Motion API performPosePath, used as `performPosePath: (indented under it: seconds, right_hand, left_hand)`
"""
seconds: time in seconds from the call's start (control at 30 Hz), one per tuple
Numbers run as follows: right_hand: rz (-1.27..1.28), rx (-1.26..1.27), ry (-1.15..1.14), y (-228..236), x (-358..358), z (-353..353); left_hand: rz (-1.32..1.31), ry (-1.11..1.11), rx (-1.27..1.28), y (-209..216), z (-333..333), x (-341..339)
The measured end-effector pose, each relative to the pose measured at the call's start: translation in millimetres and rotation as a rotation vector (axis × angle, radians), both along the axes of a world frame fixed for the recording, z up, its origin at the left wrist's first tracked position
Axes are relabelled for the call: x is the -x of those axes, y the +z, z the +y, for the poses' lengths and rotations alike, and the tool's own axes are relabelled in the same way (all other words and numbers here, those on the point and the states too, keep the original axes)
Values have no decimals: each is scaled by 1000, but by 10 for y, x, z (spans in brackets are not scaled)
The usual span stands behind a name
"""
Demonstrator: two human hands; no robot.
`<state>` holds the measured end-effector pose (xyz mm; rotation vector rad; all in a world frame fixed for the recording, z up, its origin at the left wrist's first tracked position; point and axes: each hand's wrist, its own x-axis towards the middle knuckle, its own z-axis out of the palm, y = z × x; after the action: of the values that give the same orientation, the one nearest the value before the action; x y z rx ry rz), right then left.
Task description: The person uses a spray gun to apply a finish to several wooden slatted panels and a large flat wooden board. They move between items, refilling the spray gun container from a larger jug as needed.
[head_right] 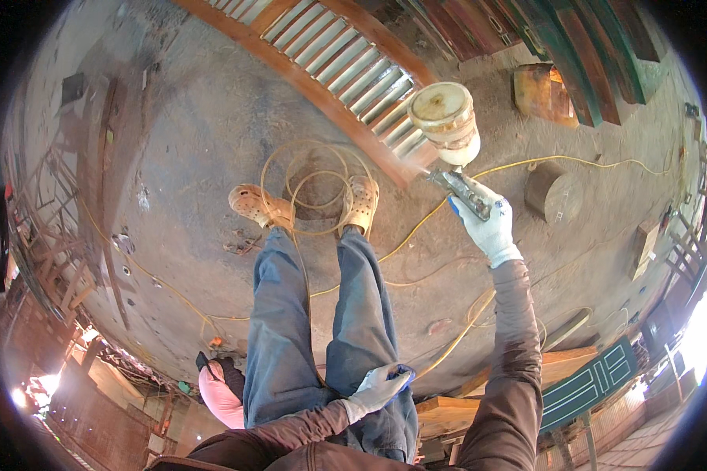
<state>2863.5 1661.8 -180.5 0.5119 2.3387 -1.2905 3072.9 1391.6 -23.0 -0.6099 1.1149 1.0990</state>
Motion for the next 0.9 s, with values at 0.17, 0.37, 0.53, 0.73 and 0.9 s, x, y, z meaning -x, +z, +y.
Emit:
performPosePath:
  seconds: [0.17, 0.37, 0.53, 0.73, 0.9]
  right_hand:
    - [223, -113, -134, -82, -28, 158]
    - [295, -295, -112, -181, -428, 468]
    - [39, -28, -101, -23, -937, 393]
    - [184, -179, -255, 44, -659, 456]
    - [438, -329, -352, -32, -347, 275]
  left_hand:
    - [-43, -23, -11, -45, -7, -92]
    - [-49, -39, 11, -24, -9, -85]
    - [-26, -50, 3, -44, -45, -183]
    - [-4, -95, -46, -37, -146, -78]
    - [-177, -7, -63, -38, -409, 204]
